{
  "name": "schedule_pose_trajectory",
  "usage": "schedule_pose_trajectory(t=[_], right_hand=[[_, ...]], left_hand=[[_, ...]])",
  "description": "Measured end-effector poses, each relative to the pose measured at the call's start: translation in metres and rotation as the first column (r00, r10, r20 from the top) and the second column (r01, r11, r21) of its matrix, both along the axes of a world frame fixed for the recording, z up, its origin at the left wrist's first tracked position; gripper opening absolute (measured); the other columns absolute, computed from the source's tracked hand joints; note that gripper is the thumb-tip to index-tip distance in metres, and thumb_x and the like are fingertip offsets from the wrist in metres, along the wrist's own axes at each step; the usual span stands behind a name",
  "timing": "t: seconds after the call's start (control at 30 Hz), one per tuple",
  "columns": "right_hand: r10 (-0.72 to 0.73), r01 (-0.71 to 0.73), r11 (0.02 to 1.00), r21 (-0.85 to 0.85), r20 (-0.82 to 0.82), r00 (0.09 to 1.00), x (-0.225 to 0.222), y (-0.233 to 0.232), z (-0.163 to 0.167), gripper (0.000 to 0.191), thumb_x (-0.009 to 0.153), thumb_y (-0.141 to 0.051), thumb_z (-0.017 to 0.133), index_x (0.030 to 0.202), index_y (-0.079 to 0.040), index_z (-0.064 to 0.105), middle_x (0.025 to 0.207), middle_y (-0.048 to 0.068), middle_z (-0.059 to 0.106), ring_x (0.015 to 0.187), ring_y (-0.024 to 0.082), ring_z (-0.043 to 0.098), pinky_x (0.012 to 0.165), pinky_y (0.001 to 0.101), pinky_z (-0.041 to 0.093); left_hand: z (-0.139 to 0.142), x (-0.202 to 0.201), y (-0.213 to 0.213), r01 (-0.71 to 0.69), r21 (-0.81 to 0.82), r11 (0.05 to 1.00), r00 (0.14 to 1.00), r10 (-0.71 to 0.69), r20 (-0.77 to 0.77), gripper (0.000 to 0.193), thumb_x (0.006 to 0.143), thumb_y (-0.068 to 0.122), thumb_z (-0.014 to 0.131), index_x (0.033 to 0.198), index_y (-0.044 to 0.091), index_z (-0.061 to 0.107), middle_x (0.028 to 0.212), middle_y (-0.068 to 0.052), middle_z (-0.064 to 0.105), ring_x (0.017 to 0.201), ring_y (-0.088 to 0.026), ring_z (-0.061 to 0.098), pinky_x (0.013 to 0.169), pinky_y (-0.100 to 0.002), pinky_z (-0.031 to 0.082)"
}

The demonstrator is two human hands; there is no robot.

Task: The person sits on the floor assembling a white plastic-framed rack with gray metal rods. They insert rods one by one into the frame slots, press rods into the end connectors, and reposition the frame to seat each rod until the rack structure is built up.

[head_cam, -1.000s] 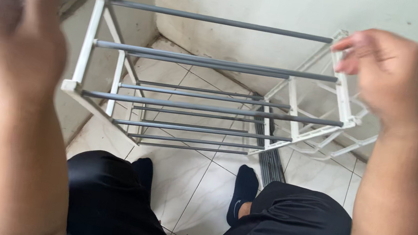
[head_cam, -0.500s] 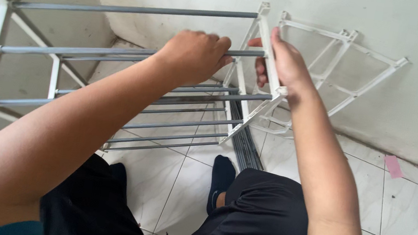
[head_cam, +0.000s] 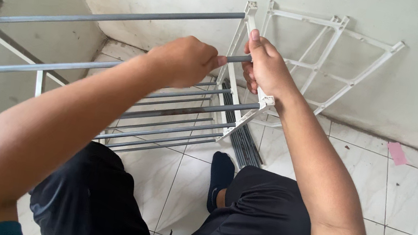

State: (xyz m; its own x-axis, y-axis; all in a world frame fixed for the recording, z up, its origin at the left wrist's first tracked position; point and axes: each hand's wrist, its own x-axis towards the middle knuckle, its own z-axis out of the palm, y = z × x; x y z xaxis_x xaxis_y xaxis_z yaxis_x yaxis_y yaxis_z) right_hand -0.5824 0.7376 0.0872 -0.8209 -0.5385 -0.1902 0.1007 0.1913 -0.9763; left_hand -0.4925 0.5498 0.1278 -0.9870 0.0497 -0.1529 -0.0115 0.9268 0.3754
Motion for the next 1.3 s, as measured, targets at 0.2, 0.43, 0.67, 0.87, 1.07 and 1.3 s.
schedule_pose_trajectory(t=[0.2,0.43,0.67,0.87,1.07,1.3], right_hand=[[0.06,-0.041,0.988,-0.149,0.125,0.99,-0.002,0.002,-0.005,0.051,0.103,-0.063,0.039,0.103,-0.013,0.051,0.055,-0.004,0.037,0.041,0.009,0.035,0.039,0.0271,0.032],[0.091,-0.062,0.981,-0.182,0.155,0.984,-0.008,0.002,-0.013,0.053,0.103,-0.065,0.038,0.103,-0.013,0.051,0.055,-0.002,0.037,0.041,0.01,0.037,0.039,0.0283,0.033],[0.108,-0.093,0.985,-0.144,0.105,0.989,-0.007,0.005,-0.015,0.054,0.101,-0.067,0.037,0.103,-0.015,0.048,0.055,-0.001,0.036,0.04,0.011,0.036,0.038,0.0283,0.032],[0.065,-0.062,0.996,-0.064,0.039,0.997,0.0,0.006,-0.007,0.054,0.102,-0.066,0.036,0.104,-0.014,0.048,0.056,-0.002,0.037,0.041,0.011,0.037,0.039,0.0288,0.033],[-0.011,0.03,0.963,0.269,-0.074,0.997,-0.002,0.006,0.008,0.055,0.101,-0.064,0.031,0.1,-0.015,0.055,0.056,0.0,0.049,0.041,0.012,0.045,0.04,0.031,0.039],[0.1,-0.041,0.96,0.277,-0.203,0.974,-0.019,0.015,-0.004,0.07,0.101,-0.07,0.031,0.099,-0.006,0.06,0.063,0.003,0.056,0.051,0.013,0.055,0.048,0.0316,0.049]], left_hand=[[-0.004,0.003,-0.003,0.024,-0.148,0.989,0.997,-0.036,-0.075,0.054,0.108,0.053,0.036,0.103,0.011,0.07,0.083,-0.016,0.072,0.08,-0.038,0.07,0.072,-0.052,0.057],[-0.025,0.01,0.003,0.076,-0.386,0.92,0.862,-0.255,-0.438,0.041,0.107,0.042,0.045,0.097,0.005,0.059,0.079,-0.012,0.07,0.073,-0.03,0.074,0.058,-0.043,0.059],[-0.017,0.011,0.008,0.041,-0.187,0.982,0.972,-0.083,-0.219,0.04,0.107,0.045,0.044,0.104,0.008,0.061,0.086,-0.015,0.072,0.081,-0.039,0.071,0.065,-0.051,0.057],[0.002,0.004,0.011,0.018,0.009,1.0,0.998,-0.017,-0.056,0.043,0.106,0.047,0.043,0.101,0.013,0.069,0.088,-0.016,0.073,0.084,-0.039,0.071,0.075,-0.053,0.056],[-0.009,0.007,0.006,0.081,-0.163,0.983,0.982,-0.107,-0.155,0.049,0.109,0.049,0.041,0.102,0.008,0.067,0.084,-0.017,0.071,0.082,-0.039,0.071,0.076,-0.052,0.057],[-0.014,-0.023,-0.062,-0.244,-0.539,0.806,0.615,-0.301,-0.729,0.052,0.101,0.055,0.042,0.101,0.008,0.065,0.083,-0.012,0.071,0.073,-0.028,0.071,0.073,-0.051,0.059]])
